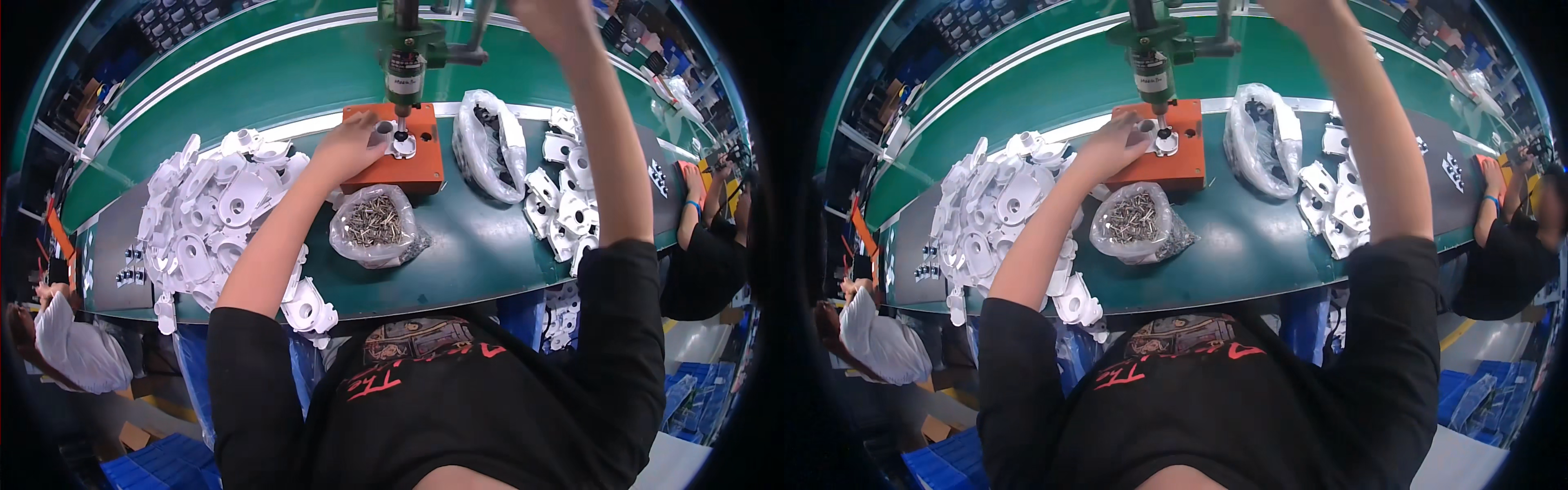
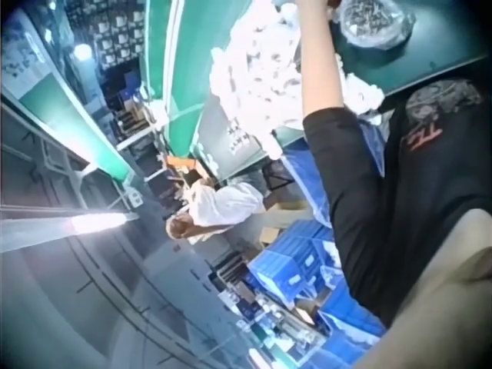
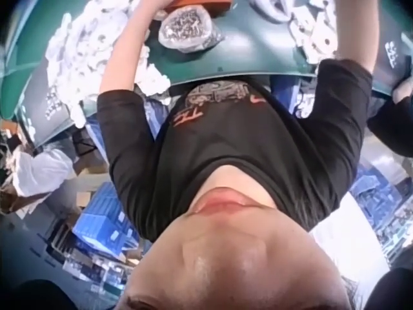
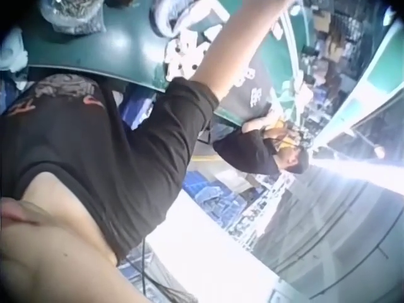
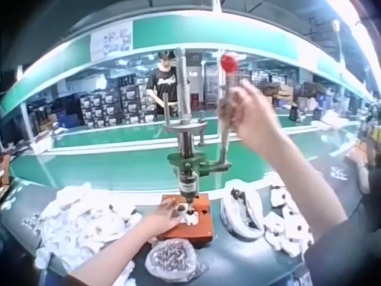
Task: Assembling small white plastic components using a manual press.
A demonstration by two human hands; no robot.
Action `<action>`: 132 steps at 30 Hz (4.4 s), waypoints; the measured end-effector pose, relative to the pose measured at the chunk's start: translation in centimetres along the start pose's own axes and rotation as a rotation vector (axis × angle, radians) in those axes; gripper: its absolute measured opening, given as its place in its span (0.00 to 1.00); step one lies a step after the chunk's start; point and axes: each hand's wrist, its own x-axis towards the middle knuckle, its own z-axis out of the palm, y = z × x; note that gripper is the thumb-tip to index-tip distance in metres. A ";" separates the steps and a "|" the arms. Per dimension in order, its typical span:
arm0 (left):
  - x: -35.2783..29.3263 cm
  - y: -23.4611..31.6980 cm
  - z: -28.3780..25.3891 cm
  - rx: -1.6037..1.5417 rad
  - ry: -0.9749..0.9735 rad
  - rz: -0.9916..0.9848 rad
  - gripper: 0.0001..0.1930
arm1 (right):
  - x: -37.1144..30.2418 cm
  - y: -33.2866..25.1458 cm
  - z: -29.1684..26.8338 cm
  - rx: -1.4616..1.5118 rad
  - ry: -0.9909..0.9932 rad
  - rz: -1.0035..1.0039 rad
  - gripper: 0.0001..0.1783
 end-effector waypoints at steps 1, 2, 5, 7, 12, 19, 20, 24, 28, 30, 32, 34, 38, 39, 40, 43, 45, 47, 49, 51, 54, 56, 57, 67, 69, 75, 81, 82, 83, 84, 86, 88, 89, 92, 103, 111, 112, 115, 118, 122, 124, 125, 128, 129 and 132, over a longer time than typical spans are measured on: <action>1.1 -0.1 0.5 -0.046 -0.054 0.029 0.24 | 2.9 1.7 -2.8 0.119 -0.100 0.040 0.18; 1.5 -0.4 0.6 -0.090 -0.106 0.035 0.27 | 3.9 3.6 -2.8 0.071 0.012 0.193 0.18; 2.6 1.7 -1.3 -0.052 -0.244 -0.040 0.30 | 2.6 7.2 -2.9 -0.086 -0.032 0.279 0.25; 3.4 2.8 -2.8 0.061 -0.221 -0.040 0.32 | 1.3 6.4 -4.7 -0.141 -0.093 0.372 0.27; 4.7 -0.5 -3.3 0.061 -0.291 -0.064 0.35 | -2.7 4.8 -8.0 -0.662 -0.207 0.119 0.16; 2.3 -0.3 -3.9 -0.224 -0.181 -0.226 0.31 | -15.9 2.1 -14.8 -1.392 -0.254 0.310 0.24; 2.3 -0.2 -4.3 -0.247 -0.186 -0.221 0.30 | -17.9 2.2 -16.1 -1.482 -0.236 0.336 0.25; 2.0 -0.9 -4.2 -0.273 -0.130 -0.189 0.29 | -25.4 3.6 -17.9 -1.800 0.047 0.229 0.26; 1.9 -0.6 -4.0 -0.315 -0.109 -0.221 0.29 | -28.4 6.4 -17.1 -1.927 0.307 0.282 0.27; 1.8 -0.5 -3.9 -0.336 -0.101 -0.219 0.27 | -28.3 7.6 -17.4 -1.927 0.336 0.276 0.28; 2.1 -0.5 -3.8 -0.286 -0.137 -0.254 0.25 | -27.9 8.5 -17.7 -1.934 0.370 0.266 0.29; 2.0 -0.5 -3.7 -0.276 -0.121 -0.235 0.25 | -27.5 9.2 -17.6 -1.897 0.433 0.307 0.30; 2.3 -1.4 -4.3 -0.391 -0.089 -0.377 0.28 | -27.4 9.9 -18.3 -1.940 0.478 0.267 0.31; 2.6 -2.3 -4.3 -0.390 -0.083 -0.390 0.28 | -27.4 10.0 -18.6 -1.950 0.493 0.231 0.30; 2.8 -3.7 -4.4 -0.448 0.058 -0.424 0.27 | -27.3 10.0 -18.5 -1.942 0.472 0.223 0.30; 3.3 -6.7 -5.4 -0.628 0.355 -0.478 0.29 | -27.2 9.9 -18.6 -1.967 0.484 0.244 0.31; 2.5 -7.7 -5.9 -0.662 0.431 -0.491 0.31 | -27.0 10.0 -18.4 -1.938 0.465 0.254 0.31; 1.5 -5.8 -8.0 -0.527 0.395 -0.416 0.28 | -27.1 9.6 -18.2 -1.906 0.472 0.248 0.31; -1.2 -3.5 -10.1 -0.511 0.206 -0.359 0.25 | -27.5 9.6 -19.0 -1.833 0.467 0.129 0.32; -5.4 -0.3 -12.0 -0.447 -0.127 -0.342 0.20 | -27.7 9.3 -18.6 -1.725 0.478 -0.007 0.33; -12.0 3.4 -12.6 -0.155 -0.657 -0.413 0.22 | -27.7 9.3 -18.1 -1.562 0.545 -0.136 0.35; -17.8 4.9 -10.6 0.072 -0.488 -0.138 0.26 | -27.3 9.1 -17.4 -1.546 0.522 -0.172 0.36; -20.3 5.5 -9.8 0.085 -0.509 -0.215 0.28 | -26.9 9.1 -17.1 -1.498 0.494 -0.204 0.36; -25.4 6.5 -4.1 -0.115 -0.278 -0.665 0.33 | -23.3 11.9 -8.2 -0.200 0.185 0.205 0.49; -24.8 6.9 -3.4 -0.321 -0.124 -0.704 0.30 | -23.2 11.9 -6.3 0.206 0.114 0.469 0.50; -23.2 6.8 -1.0 -0.811 0.044 -0.899 0.13 | -24.8 12.8 -2.2 0.822 0.041 0.787 0.48; -22.1 8.0 -1.0 -1.077 0.235 -0.786 0.06 | -25.4 11.4 -2.4 0.612 -0.132 0.725 0.47; -22.0 8.4 -1.3 -1.177 0.308 -0.746 0.06 | -25.5 11.0 -2.4 0.561 -0.175 0.776 0.49; -22.2 8.3 -1.3 -1.177 0.308 -0.747 0.06 | -25.5 10.3 -2.1 0.494 -0.232 0.808 0.49; -22.6 8.2 -1.2 -1.067 0.398 -0.664 0.06 | -25.6 9.9 -1.8 0.495 -0.232 0.808 0.49; -22.7 8.4 -1.4 -0.958 0.469 -0.577 0.07 | -25.9 9.4 -1.0 0.189 -0.381 0.819 0.51; -22.1 9.7 -2.5 -0.833 0.505 -0.425 0.08 | -25.5 9.2 0.8 0.131 -0.396 0.789 0.51; -21.5 10.6 -3.3 -0.753 0.479 -0.372 0.07 | -25.1 9.0 1.8 -0.064 -0.439 0.721 0.50; -19.6 12.0 -2.9 -0.633 0.565 -0.059 0.13 | -24.5 9.3 4.3 -0.348 -0.511 0.572 0.45; -15.7 13.1 -1.8 -0.905 0.712 -0.213 0.10 | -25.6 11.1 4.3 -0.257 -0.361 0.639 0.44; -15.0 13.3 -1.3 -0.914 0.751 -0.240 0.08 | -26.2 11.9 4.4 -0.084 -0.182 0.474 0.47; -15.0 13.8 -1.1 -0.903 0.760 -0.259 0.08 | -26.3 12.1 4.5 -0.138 -0.226 0.458 0.47; -15.2 13.9 -1.0 -0.831 0.627 -0.281 0.08 | -26.1 12.0 4.2 -0.224 -0.273 0.469 0.46; -15.5 13.8 -1.3 -0.853 0.541 -0.249 0.11 | -26.1 11.9 3.8 -0.151 -0.266 0.518 0.44; -15.9 13.7 -2.2 -0.862 0.508 0.038 0.20 | -25.2 12.3 2.4 0.375 -0.227 0.745 0.41; -16.0 13.0 -2.5 -0.896 0.462 0.119 0.25 | -25.0 12.1 1.6 0.518 -0.280 0.867 0.43; -15.8 12.9 -2.9 -0.904 0.399 0.169 0.26 | -24.9 12.1 1.5 0.615 -0.214 0.921 0.43; -15.2 12.6 -3.2 -0.982 0.276 0.221 0.26 | -24.8 12.7 1.2 0.839 -0.187 0.936 0.41; -14.8 12.9 -3.7 -0.757 0.231 0.251 0.27 | -24.8 12.8 1.1 0.967 -0.236 0.901 0.40; -14.3 13.3 -3.3 -0.500 0.240 0.284 0.27 | -24.9 12.2 1.3 1.000 -0.083 0.901 0.34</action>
